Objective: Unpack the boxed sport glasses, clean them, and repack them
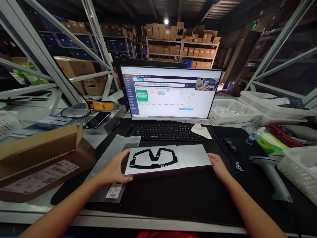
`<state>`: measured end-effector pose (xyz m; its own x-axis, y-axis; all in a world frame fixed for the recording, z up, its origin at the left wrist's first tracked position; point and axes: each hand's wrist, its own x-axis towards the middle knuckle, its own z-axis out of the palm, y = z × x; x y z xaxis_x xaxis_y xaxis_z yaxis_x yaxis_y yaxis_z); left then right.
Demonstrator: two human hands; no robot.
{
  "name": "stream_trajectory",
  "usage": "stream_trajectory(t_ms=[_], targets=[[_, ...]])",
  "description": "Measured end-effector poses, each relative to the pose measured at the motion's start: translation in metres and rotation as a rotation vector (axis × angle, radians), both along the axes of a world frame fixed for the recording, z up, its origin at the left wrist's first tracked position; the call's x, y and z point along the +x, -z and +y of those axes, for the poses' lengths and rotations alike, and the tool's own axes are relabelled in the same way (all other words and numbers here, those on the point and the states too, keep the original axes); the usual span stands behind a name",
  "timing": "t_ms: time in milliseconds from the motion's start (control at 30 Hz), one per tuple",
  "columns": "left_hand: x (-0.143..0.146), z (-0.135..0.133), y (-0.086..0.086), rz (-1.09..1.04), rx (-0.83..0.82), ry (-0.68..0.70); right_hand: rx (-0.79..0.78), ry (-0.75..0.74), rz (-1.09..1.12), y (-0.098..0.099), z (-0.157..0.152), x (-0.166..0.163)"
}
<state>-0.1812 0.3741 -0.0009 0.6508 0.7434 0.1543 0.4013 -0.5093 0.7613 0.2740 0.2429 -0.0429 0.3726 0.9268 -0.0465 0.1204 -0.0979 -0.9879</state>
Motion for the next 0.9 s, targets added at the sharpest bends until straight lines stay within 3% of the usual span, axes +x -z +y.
stream_trajectory(t_ms=[467,900], targets=[[-0.032,-0.002,0.009,0.002,-0.066,-0.137,-0.016,0.004,-0.046,0.002,0.000,-0.002],[-0.056,-0.007,0.015,-0.038,-0.080,-0.223,0.004,0.039,0.002,0.017,0.001,0.011]])
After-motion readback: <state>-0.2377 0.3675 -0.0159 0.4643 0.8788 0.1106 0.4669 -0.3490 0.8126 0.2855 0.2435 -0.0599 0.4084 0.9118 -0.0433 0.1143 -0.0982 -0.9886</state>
